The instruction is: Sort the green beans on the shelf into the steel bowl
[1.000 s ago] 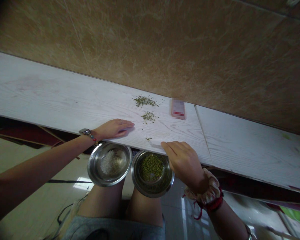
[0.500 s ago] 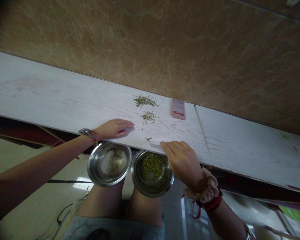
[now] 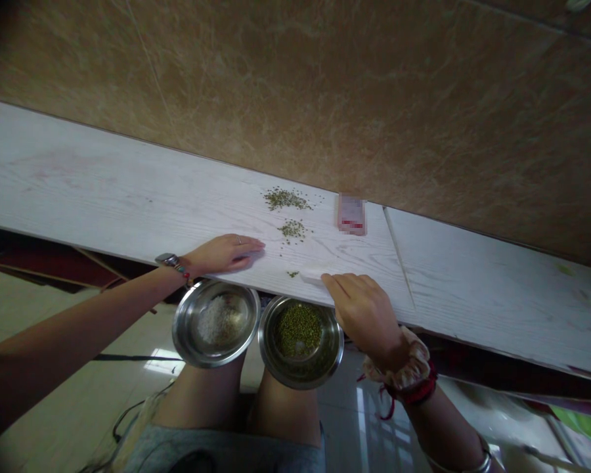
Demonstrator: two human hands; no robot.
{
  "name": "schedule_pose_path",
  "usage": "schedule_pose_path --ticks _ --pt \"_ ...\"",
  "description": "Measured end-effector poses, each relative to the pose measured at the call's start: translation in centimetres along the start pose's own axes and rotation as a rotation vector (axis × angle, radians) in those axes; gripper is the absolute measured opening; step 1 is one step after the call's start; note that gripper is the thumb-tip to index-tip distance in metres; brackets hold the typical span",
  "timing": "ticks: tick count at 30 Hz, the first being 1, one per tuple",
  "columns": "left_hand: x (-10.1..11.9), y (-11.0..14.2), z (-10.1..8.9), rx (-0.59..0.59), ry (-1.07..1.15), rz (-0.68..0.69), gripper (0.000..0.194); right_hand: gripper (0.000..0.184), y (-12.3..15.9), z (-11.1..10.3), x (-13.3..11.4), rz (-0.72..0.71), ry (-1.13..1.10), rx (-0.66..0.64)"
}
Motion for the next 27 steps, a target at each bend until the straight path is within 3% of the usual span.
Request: schedule_pose_path --ticks 9,18,27 --pt "0.0 0.0 0.0 -0.009 0.009 -0.006 0.03 0.025 -0.2 1.1 1.7 0.061 0.019 0.011" --pt "0.0 0.0 0.0 -0.024 0.007 -0.02 0.032 0.029 -0.8 1.1 -0.5 0.016 -0.055 -0.006" --pt "-0.1 0.0 0.1 -0.024 -0.007 -0.014 0.032 0.028 -1.2 0.8 -1.1 -0.031 -0.068 0.004"
Point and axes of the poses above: each hand's wrist, its own y-axis away from the middle knuckle, its own z-axis out of the palm, x = y × z, the point moved 9 cm from there along -y, towards the middle knuckle, and after that the axes turned 13 degrees about z, right-handed, at the moved point
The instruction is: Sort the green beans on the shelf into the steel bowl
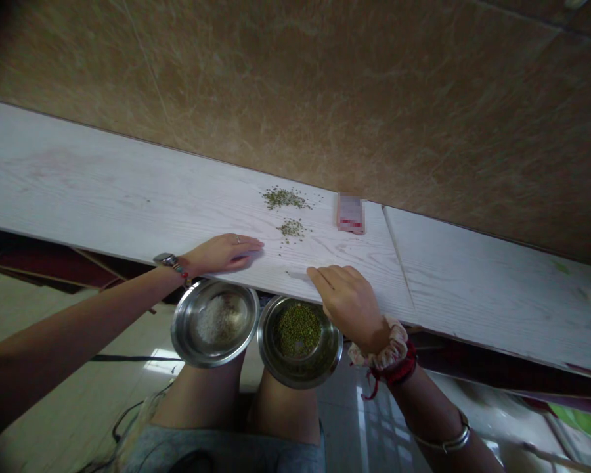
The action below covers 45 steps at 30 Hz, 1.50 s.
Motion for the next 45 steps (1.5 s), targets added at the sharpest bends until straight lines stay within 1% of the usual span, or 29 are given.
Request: schedule_pose_path --ticks 5,11,15,25,28,31,34,41,45 --pt "0.2 0.0 -0.2 0.015 -0.009 0.017 0.031 0.028 0.0 -0.1 -0.3 -0.009 -0.036 -0.009" --pt "0.1 0.0 -0.1 0.004 -0.001 0.005 0.031 0.031 0.5 -0.5 -0.3 -0.007 -0.061 -0.039" --pt "0.1 0.0 -0.1 0.011 0.006 0.013 0.031 0.028 0.8 -1.0 -0.6 -0.031 -0.065 -0.053" --pt "0.0 0.0 0.0 0.008 0.02 0.014 0.03 0.023 1.5 -3.0 -0.7 -0.045 -0.176 -0.12" --pt "0.0 0.0 0.1 0.002 0.018 0.017 0.031 0.023 1.2 -3.2 -0.4 -0.035 -0.161 -0.092" --pt "0.1 0.0 0.0 0.002 0.017 0.013 0.031 0.024 0.9 -2.7 0.4 0.012 -0.1 -0.038" --pt "0.2 0.0 -0.2 0.009 0.018 0.009 0.031 0.028 0.5 -1.7 0.9 0.059 -0.057 -0.027" --pt "0.0 0.0 0.0 0.004 0.025 0.009 0.031 0.036 0.1 -0.5 -1.3 -0.002 -0.073 -0.061" --pt "0.0 0.0 0.0 0.0 0.019 0.007 0.031 0.035 0.0 0.1 -0.9 0.017 -0.04 -0.071"
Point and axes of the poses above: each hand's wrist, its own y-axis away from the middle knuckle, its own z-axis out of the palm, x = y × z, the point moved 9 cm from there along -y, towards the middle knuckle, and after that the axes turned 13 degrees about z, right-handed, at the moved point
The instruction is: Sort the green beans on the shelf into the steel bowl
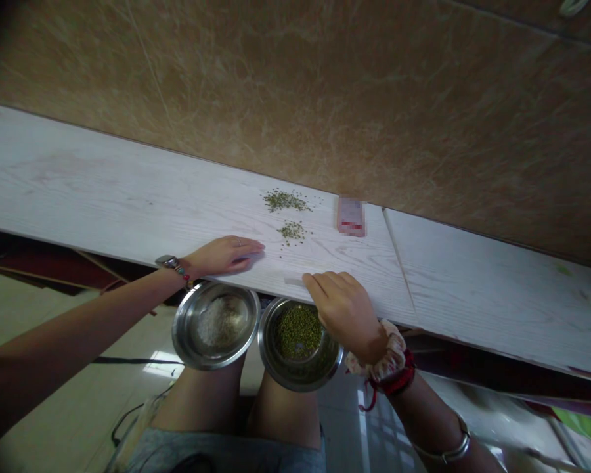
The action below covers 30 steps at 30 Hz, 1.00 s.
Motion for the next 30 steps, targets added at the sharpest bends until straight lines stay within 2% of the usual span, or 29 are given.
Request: schedule_pose_path --ticks 6,10,18,20,30 --pt "0.0 0.0 -0.1 0.0 0.003 -0.008 0.031 0.028 -0.3 -0.2 2.5 0.068 0.095 0.08" --pt "0.1 0.0 -0.1 0.015 0.0 -0.001 0.03 0.028 -0.5 -0.5 3.5 0.097 0.082 0.122" --pt "-0.3 0.2 0.0 -0.005 -0.028 -0.031 0.033 0.031 -0.7 0.4 -0.2 -0.047 -0.005 0.049" --pt "-0.4 0.2 0.0 -0.011 -0.029 -0.041 0.034 0.03 -0.7 0.5 -0.3 -0.054 0.017 0.047" --pt "-0.4 0.1 0.1 -0.025 -0.035 -0.04 0.03 0.028 -1.3 0.3 3.4 0.066 0.103 0.158"
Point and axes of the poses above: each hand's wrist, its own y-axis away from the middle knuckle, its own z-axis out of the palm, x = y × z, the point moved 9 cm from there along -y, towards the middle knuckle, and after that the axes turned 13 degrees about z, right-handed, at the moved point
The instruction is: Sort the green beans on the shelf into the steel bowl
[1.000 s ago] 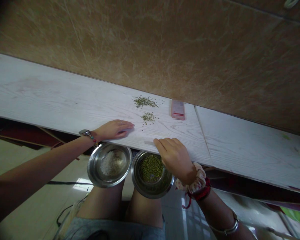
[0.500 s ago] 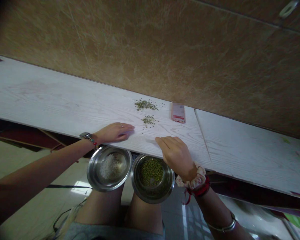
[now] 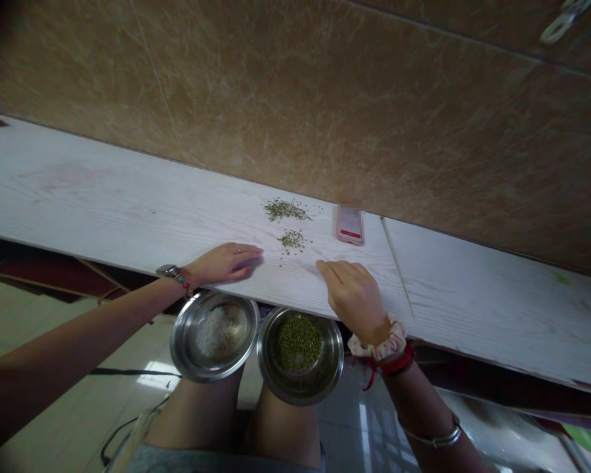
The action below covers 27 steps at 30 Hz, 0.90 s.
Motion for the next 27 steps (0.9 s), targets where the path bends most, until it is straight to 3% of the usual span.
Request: schedule_pose_path --ticks 5,10,19,27 --pt "0.0 0.0 -0.1 0.029 -0.001 0.01 0.029 0.027 -1.0 2.0 1.8 0.047 0.03 0.0" --pt "-0.2 0.1 0.0 0.013 -0.004 -0.003 0.03 0.029 -1.0 3.9 1.6 0.024 -0.03 -0.064" --pt "-0.3 0.2 0.1 0.014 -0.004 -0.008 0.03 0.026 -0.6 2.7 1.3 -0.006 -0.078 -0.011" --pt "-0.3 0.1 -0.1 0.037 0.011 -0.003 0.031 0.028 -1.1 4.0 1.0 0.039 -0.066 -0.04"
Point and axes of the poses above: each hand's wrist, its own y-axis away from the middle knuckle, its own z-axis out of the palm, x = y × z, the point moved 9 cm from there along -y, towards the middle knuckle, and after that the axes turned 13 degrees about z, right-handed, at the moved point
